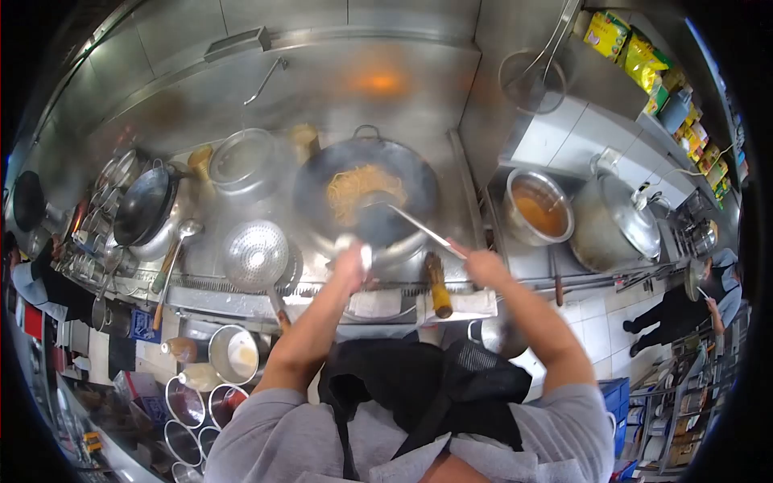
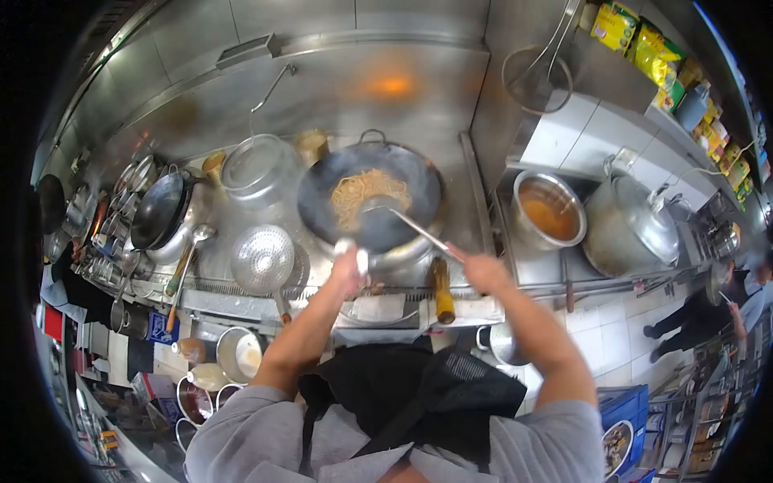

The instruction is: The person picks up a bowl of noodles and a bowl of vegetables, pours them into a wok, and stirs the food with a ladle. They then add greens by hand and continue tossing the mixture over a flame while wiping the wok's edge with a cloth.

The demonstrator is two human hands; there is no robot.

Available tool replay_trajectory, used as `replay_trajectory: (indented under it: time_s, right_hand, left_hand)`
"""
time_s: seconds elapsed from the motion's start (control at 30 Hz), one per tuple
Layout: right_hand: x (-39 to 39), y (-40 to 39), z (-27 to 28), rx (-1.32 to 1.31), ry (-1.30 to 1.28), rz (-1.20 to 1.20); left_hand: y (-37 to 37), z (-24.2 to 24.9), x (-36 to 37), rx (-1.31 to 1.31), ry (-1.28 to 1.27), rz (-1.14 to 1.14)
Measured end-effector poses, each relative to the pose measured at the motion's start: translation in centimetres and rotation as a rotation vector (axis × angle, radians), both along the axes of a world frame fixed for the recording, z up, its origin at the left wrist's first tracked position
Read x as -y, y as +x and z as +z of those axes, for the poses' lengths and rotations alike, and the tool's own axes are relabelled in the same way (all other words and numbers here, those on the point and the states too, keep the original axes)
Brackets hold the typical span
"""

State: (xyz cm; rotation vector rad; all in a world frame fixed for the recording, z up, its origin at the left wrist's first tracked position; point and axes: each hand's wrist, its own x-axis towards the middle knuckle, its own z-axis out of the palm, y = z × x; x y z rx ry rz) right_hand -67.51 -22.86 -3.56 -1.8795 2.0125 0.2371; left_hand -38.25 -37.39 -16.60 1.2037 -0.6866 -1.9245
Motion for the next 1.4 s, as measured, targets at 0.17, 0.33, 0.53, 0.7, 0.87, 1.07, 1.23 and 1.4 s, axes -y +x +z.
replay_trajectory:
  time_s: [0.17,0.33,0.53,0.7,0.87,1.07,1.23,1.4]
  right_hand:
    - [-2.0,1.0,-0.5,0.071,-0.140,-0.081]
    - [-7.1,-0.4,2.2,0.149,-0.044,-0.100]
    - [0.9,-2.4,-3.1,-0.104,0.021,-0.181]
    - [8.6,-5.9,-4.5,0.077,-0.356,-0.101]
    - [11.1,1.0,-4.2,0.273,-0.256,-0.373]
    - [10.0,5.6,-5.4,0.807,0.075,-0.429]
    - [13.0,2.4,-4.8,0.715,-0.213,-0.346]
    - [16.8,7.3,-5.6,0.429,-0.311,-0.434]
  left_hand:
    - [0.2,-1.1,-4.1,0.040,-0.056,0.108]
    - [0.6,1.8,3.2,0.209,-0.039,-0.037]
    - [6.1,2.0,-5.3,0.085,-0.094,-0.168]
    - [14.4,1.8,-13.6,0.212,-0.051,0.041]
    - [22.7,1.9,-17.3,0.266,-0.040,0.306]
    - [26.9,5.7,-21.9,0.323,-0.108,0.578]
    - [31.9,7.6,-23.5,0.360,-0.264,0.728]
    - [29.8,11.0,-19.1,0.265,-0.331,0.851]
